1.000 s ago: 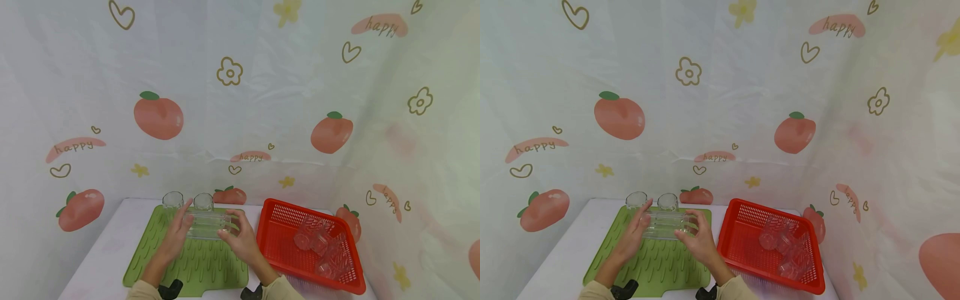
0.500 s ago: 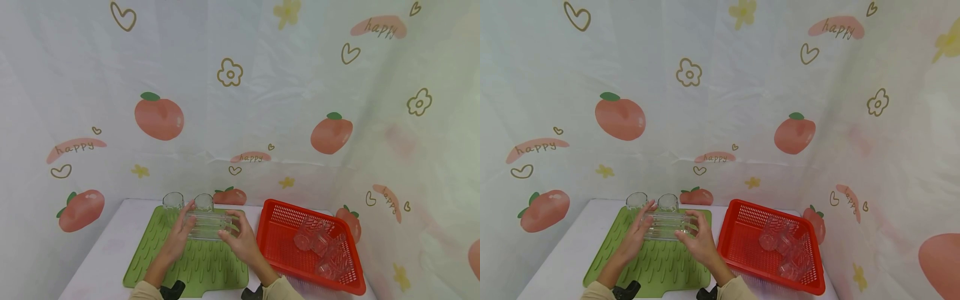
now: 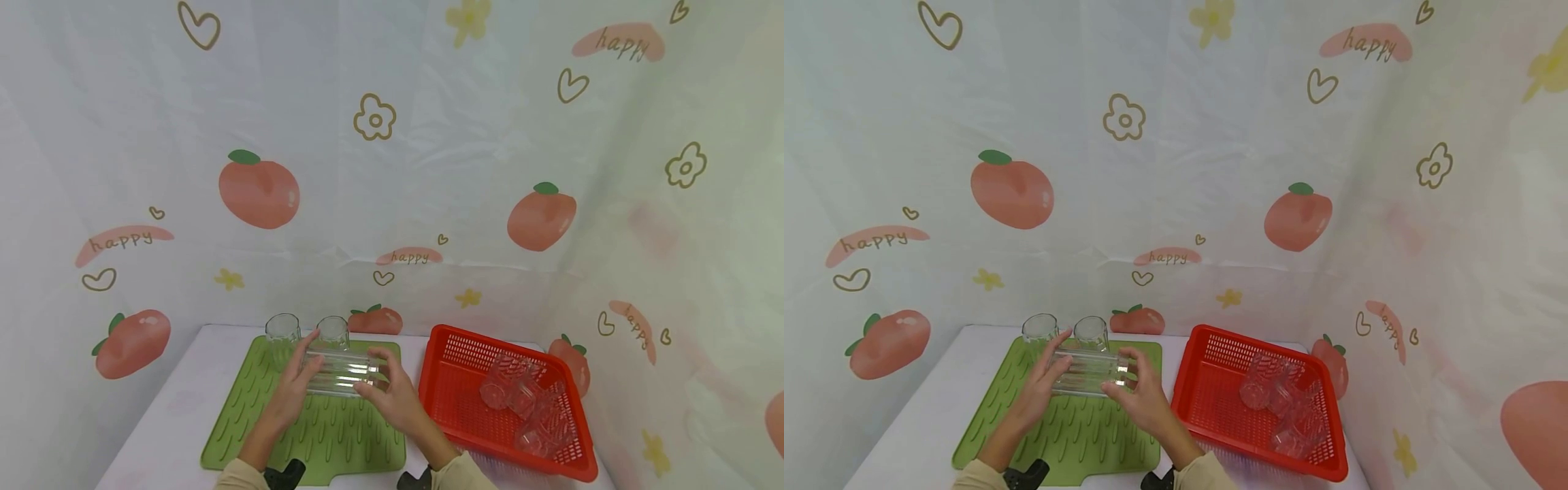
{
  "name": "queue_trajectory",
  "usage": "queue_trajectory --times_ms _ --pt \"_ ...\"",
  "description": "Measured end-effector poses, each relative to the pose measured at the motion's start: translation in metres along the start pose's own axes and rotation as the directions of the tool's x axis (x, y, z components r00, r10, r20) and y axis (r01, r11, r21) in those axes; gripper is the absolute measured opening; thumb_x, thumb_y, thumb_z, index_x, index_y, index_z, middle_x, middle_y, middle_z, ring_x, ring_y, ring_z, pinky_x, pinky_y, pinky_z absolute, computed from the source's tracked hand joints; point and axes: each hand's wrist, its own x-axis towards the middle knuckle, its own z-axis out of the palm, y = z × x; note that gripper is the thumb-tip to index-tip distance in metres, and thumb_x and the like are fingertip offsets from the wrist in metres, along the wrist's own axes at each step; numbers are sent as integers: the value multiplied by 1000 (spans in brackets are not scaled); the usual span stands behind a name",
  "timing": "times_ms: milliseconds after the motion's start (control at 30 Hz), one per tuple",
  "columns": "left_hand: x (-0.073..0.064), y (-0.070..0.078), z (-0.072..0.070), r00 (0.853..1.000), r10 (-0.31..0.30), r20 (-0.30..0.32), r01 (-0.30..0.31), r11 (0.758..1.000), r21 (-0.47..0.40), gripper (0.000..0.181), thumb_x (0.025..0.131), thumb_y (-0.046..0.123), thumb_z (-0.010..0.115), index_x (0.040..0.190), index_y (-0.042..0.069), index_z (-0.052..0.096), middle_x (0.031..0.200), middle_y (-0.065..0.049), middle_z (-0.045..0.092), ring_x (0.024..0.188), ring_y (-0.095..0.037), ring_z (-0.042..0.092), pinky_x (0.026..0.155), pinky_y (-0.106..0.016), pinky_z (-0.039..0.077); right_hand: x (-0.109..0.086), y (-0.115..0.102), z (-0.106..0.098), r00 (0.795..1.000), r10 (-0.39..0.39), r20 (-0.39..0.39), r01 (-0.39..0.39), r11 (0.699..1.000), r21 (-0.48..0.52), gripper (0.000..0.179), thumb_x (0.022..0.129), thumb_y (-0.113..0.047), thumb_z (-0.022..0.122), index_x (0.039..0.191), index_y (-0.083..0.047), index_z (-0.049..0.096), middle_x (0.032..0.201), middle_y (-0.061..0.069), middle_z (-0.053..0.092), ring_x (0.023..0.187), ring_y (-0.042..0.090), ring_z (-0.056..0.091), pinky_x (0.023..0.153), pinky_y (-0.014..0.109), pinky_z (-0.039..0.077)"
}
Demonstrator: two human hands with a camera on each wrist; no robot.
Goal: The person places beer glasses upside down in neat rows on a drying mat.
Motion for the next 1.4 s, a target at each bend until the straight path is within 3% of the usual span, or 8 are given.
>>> queue_trajectory --times_ms 167,300,467,533,633,833,1000,1400 --pt "0 1 1 1000 4 9 -4 1000 4 50 110 33 41 158 21 30 169 -17 22 153 -50 23 113 -78 27 -1 1 0 1000 7 6 -6 1000 -30 61 96 -20 73 147 -14 39 146 15 48 132 36 57 105 42 55" --pt "0 3 2 1000 7 2 -7 1000 -10 45 110 32 45 151 15 38 159 -19 37 141 -46 44 108 -67 42 -1 2 0 1000 0 5 0 998 -58 63 96 -22 73 147 -11 39 146 16 49 132 37 57 105 47 54" --pt "1 3 3 1000 -3 -8 3 1000 -25 38 108 30 50 141 12 45 143 -17 51 111 -31 64 88 -44 56 -3 5 0 1000 13 7 -13 996 -89 66 95 -24 74 148 -8 38 145 16 50 129 35 58 105 48 54" --pt "2 3 3 1000 -8 -16 8 1000 -2 35 107 31 52 138 15 48 142 -15 52 110 -30 66 87 -42 55 -4 6 0 1000 22 6 -22 994 -109 67 95 -26 74 148 -7 38 146 17 49 130 36 57 106 50 53" --pt "2 3 3 1000 -2 -26 3 999 48 35 106 33 54 137 18 50 144 -14 54 120 -34 63 96 -51 53 -5 7 -1 1000 26 14 -23 985 -171 71 94 -30 75 149 -6 38 149 18 49 133 37 55 107 53 51" --pt "3 4 3 999 40 -25 -36 991 131 39 105 34 56 138 16 51 145 -13 55 144 -40 44 110 -68 41 -5 7 -10 998 -33 45 48 924 -380 79 91 -43 75 152 -10 37 150 11 49 133 24 53 105 46 53" --pt "4 6 2 998 62 -27 -57 986 156 38 104 35 57 138 17 52 145 -12 54 143 -39 45 107 -68 44 -5 7 -18 998 -24 52 44 893 -448 80 90 -49 74 153 -20 35 150 6 45 134 18 49 111 49 48" --pt "9 3 7 989 146 -33 -134 961 243 37 100 35 65 134 25 57 136 -8 56 127 -31 55 99 -58 49 -9 0 -31 997 -80 19 74 779 -623 80 90 -53 73 151 -11 40 153 14 45 140 29 49 112 54 48"
